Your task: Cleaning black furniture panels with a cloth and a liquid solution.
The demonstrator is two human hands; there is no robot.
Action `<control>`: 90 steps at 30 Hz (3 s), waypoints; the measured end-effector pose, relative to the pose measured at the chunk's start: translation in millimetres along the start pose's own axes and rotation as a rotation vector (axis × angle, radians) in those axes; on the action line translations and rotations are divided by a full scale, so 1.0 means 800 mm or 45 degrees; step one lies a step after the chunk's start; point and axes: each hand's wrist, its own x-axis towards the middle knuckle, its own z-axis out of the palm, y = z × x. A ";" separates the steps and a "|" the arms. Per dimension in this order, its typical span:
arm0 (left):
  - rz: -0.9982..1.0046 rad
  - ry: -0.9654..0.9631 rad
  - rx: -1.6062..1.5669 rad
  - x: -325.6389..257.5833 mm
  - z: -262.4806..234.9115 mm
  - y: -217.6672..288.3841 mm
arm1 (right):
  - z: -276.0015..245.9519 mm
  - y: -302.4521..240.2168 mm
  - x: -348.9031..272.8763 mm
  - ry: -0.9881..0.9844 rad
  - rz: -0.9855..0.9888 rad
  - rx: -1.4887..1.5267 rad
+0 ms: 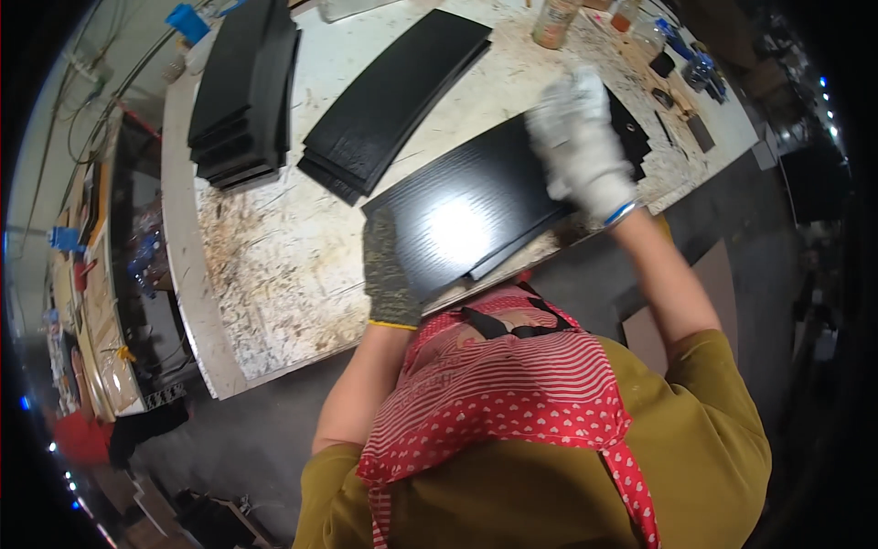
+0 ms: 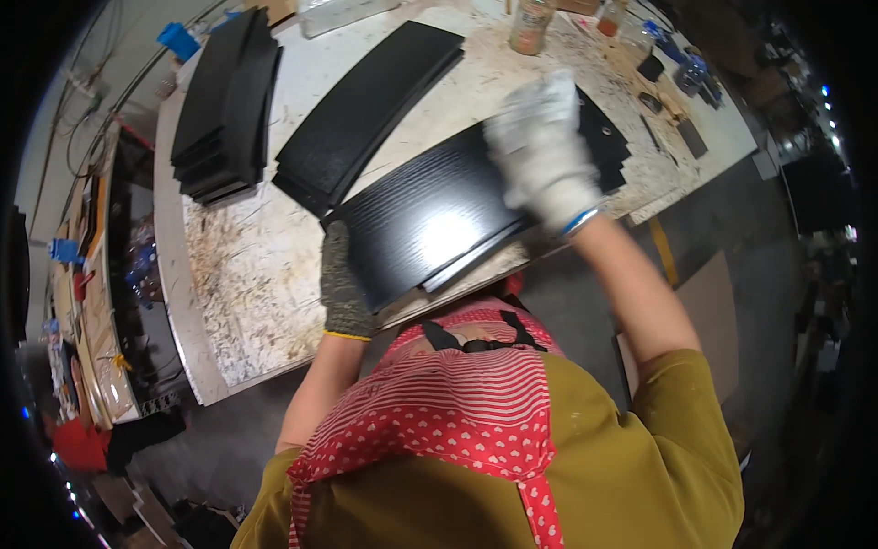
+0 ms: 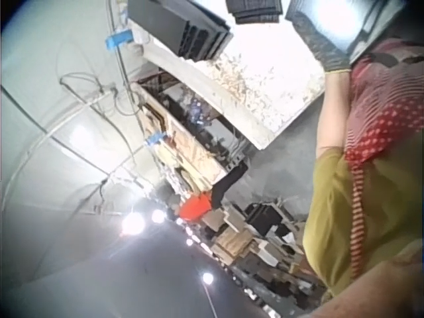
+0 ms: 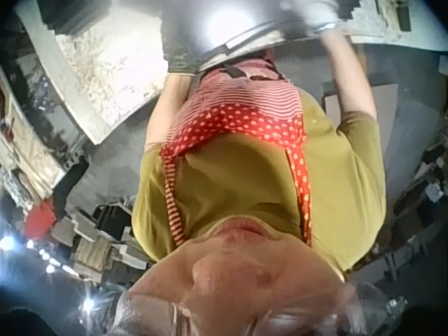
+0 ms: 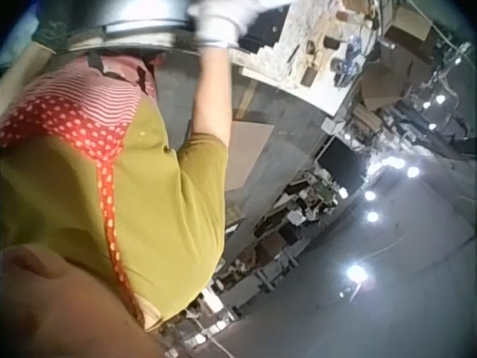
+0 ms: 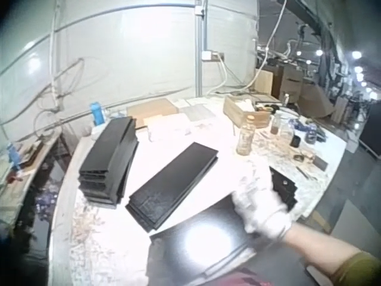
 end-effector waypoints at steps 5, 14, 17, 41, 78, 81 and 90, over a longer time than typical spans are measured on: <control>0.133 -0.128 0.188 0.021 -0.042 -0.018 | 0.067 -0.083 -0.118 -0.029 -1.183 -0.119; 0.060 0.177 0.130 0.003 -0.011 -0.004 | 0.042 0.002 -0.091 0.295 -1.079 -0.462; 0.015 0.054 0.023 0.006 -0.010 -0.007 | 0.059 -0.020 -0.125 0.132 -1.200 -0.326; 0.952 -0.538 2.539 0.099 0.079 0.029 | -0.034 0.092 0.006 0.314 -0.666 -0.364; 0.609 -0.623 2.510 0.135 0.098 0.012 | 0.014 0.007 -0.074 0.208 -1.052 -0.301; 0.565 -0.633 2.525 0.139 0.103 0.004 | 0.042 -0.025 -0.106 0.057 -1.174 -0.456; 0.622 -0.604 2.456 0.147 0.092 -0.003 | 0.062 -0.048 -0.136 -0.020 -1.205 -0.295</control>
